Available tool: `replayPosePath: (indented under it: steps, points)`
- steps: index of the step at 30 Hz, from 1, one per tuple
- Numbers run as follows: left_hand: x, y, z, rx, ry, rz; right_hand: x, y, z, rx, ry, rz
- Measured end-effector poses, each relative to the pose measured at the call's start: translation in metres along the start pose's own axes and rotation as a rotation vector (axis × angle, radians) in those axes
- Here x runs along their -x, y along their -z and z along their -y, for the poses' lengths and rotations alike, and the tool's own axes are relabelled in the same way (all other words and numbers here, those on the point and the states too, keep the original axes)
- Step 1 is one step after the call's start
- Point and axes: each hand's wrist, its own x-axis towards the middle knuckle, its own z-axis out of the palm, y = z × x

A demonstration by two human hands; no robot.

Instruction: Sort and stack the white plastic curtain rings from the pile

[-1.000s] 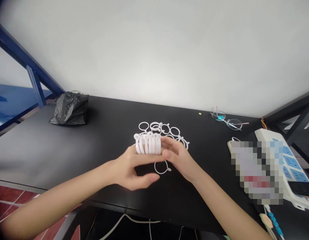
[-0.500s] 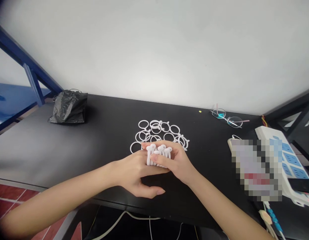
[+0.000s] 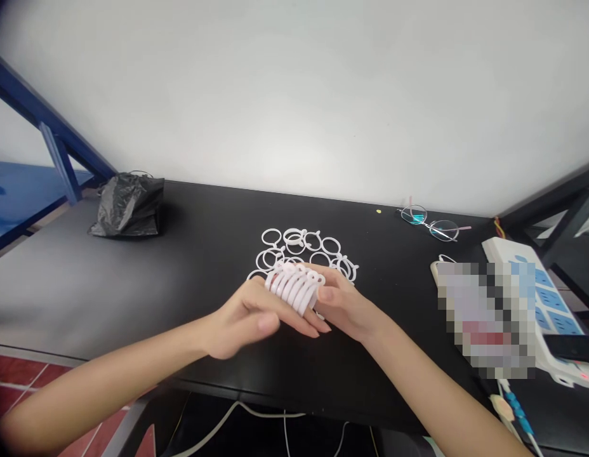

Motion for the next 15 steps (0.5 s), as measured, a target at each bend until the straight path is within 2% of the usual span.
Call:
replayPosePath:
  steps: [2,5,11,15]
  points:
    - [-0.001,0.002,-0.005,0.24,0.117,-0.009,-0.002,0.002,0.0,-0.05,-0.031,0.065]
    - [-0.001,0.005,-0.002,0.448,0.192,-0.04,-0.006,-0.002,-0.004,-0.156,-0.057,0.062]
    - [-0.002,0.006,0.01,0.584,0.262,-0.105,-0.007,-0.009,-0.016,-0.43,-0.069,0.133]
    - [-0.004,0.004,0.011,0.685,0.323,-0.22,-0.006,-0.008,-0.02,-0.531,-0.094,0.053]
